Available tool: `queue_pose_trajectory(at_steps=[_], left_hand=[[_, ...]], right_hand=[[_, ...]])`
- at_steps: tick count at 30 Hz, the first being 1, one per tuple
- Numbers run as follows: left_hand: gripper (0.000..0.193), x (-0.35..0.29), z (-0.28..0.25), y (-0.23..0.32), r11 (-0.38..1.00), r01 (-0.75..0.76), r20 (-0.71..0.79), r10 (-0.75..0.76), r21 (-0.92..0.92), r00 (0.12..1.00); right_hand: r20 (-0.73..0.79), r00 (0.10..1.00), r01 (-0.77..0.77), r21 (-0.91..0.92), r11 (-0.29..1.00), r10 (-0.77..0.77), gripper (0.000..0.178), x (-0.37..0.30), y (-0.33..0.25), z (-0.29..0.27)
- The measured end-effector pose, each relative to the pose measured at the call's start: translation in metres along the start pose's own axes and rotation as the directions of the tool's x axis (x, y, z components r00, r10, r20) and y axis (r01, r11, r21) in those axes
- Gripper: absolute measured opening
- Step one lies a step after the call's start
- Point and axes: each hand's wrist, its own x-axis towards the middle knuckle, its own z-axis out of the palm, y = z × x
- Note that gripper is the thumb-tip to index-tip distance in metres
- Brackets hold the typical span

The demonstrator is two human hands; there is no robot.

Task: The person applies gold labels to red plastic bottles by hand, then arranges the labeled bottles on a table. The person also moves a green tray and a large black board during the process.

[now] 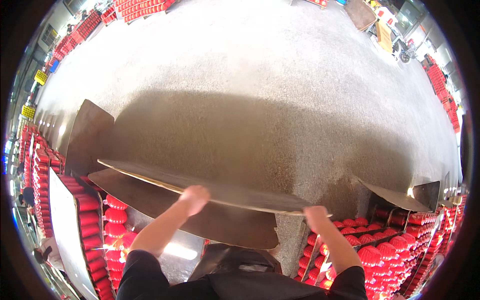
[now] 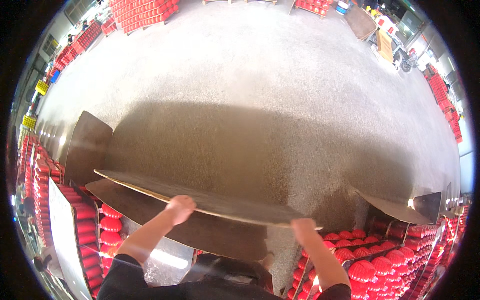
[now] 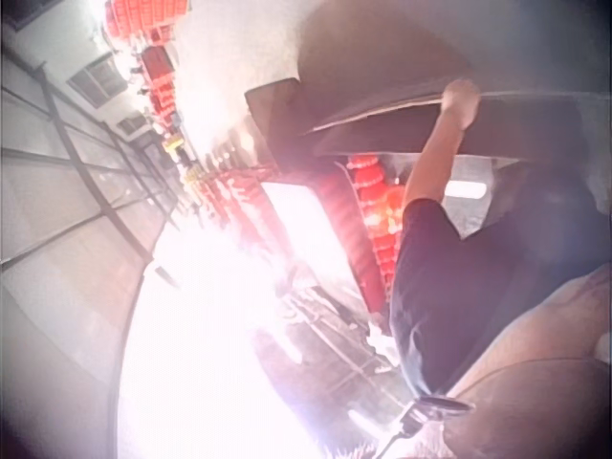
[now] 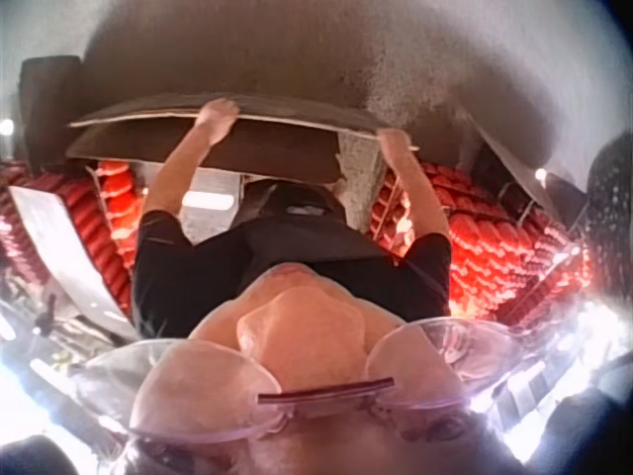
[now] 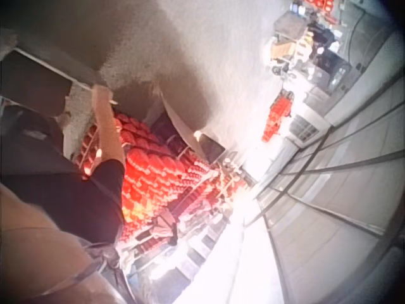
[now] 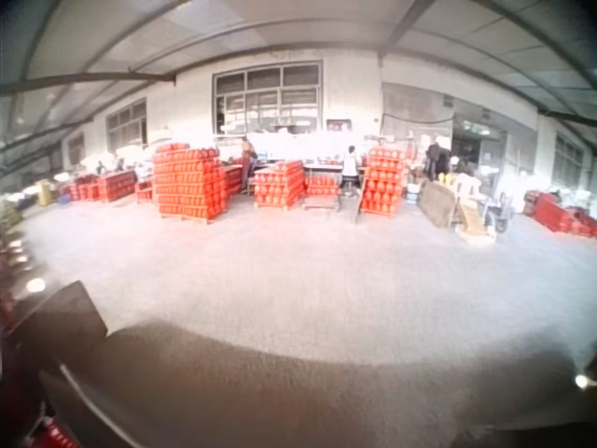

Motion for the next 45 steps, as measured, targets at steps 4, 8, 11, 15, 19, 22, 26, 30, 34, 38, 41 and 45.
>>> queue_pose_trajectory(at_steps=[4, 8, 11, 15, 19, 22, 26, 30, 34, 38, 41, 45], left_hand=[[0.015, 0.114, -0.062, 0.058, 0.99, -0.069, -0.091, 0.058, -0.126, 0.994], [0.012, 0.203, -0.125, 0.131, 0.922, -0.21, -0.249, 0.131, -0.326, 0.96], [0.016, 0.24, -0.152, 0.17, 0.795, -0.304, -0.366, 0.111, -0.525, 0.924], [0.044, 0.242, -0.141, 0.136, 0.576, -0.432, -0.539, -0.017, -0.694, 0.842], [0.056, 0.185, -0.081, 0.008, 0.759, 0.306, 0.144, -0.274, -0.575, 0.951], [0.069, 0.103, -0.023, -0.064, 0.681, 0.626, 0.507, -0.414, -0.379, 0.756], [0.071, 0.02, 0.037, -0.124, 0.656, 0.728, 0.717, -0.408, -0.2, 0.565], [0.069, -0.007, 0.075, -0.126, 0.493, 0.832, 0.786, -0.398, -0.253, 0.474], [0.07, 0.009, 0.13, -0.115, 0.217, 0.948, 0.923, -0.259, -0.232, 0.285], [0.054, 0.02, 0.211, -0.116, 0.25, 0.907, 0.819, -0.395, -0.339, 0.415], [0.052, 0.033, 0.244, -0.112, 0.003, 0.895, 0.85, -0.311, -0.447, 0.425], [0.049, 0.036, 0.239, -0.104, -0.231, 0.879, 0.9, -0.236, -0.418, 0.366]], right_hand=[[-0.594, 0.694, -0.411, 0.136, 0.901, 0.406, 0.016, -0.028, 0.094, -0.004], [0.186, 0.427, -0.119, 0.982, -0.149, 0.885, 0.043, -0.037, 0.063, 0.025], [0.574, 0.641, 0.136, 0.568, -0.811, 0.51, 0.066, 0.003, 0.019, 0.043], [0.478, 0.515, 0.222, 0.728, -0.649, 0.712, 0.038, 0.041, 0.019, 0.041], [0.566, 0.568, 0.1, 0.673, -0.733, 0.597, 0.022, 0.041, 0.036, 0.042], [0.531, 0.601, 0.125, 0.676, -0.726, 0.597, 0.026, 0.029, 0.039, 0.053], [0.549, 0.527, 0.1, 0.718, -0.688, 0.649, 0.025, 0.007, 0.054, 0.071], [0.564, 0.489, 0.067, 0.737, -0.673, 0.666, 0.017, -0.028, 0.097, 0.085], [0.594, 0.479, 0.166, 0.662, -0.731, 0.646, 0.023, -0.045, 0.122, 0.092], [0.405, 0.596, 0.202, 0.76, -0.618, 0.693, 0.059, -0.038, 0.12, 0.094], [0.604, 0.413, 0.103, 0.713, -0.694, 0.681, 0.059, -0.022, 0.121, 0.091], [0.593, 0.291, 0.096, 0.763, -0.639, 0.751, 0.026, -0.016, 0.115, 0.084]])
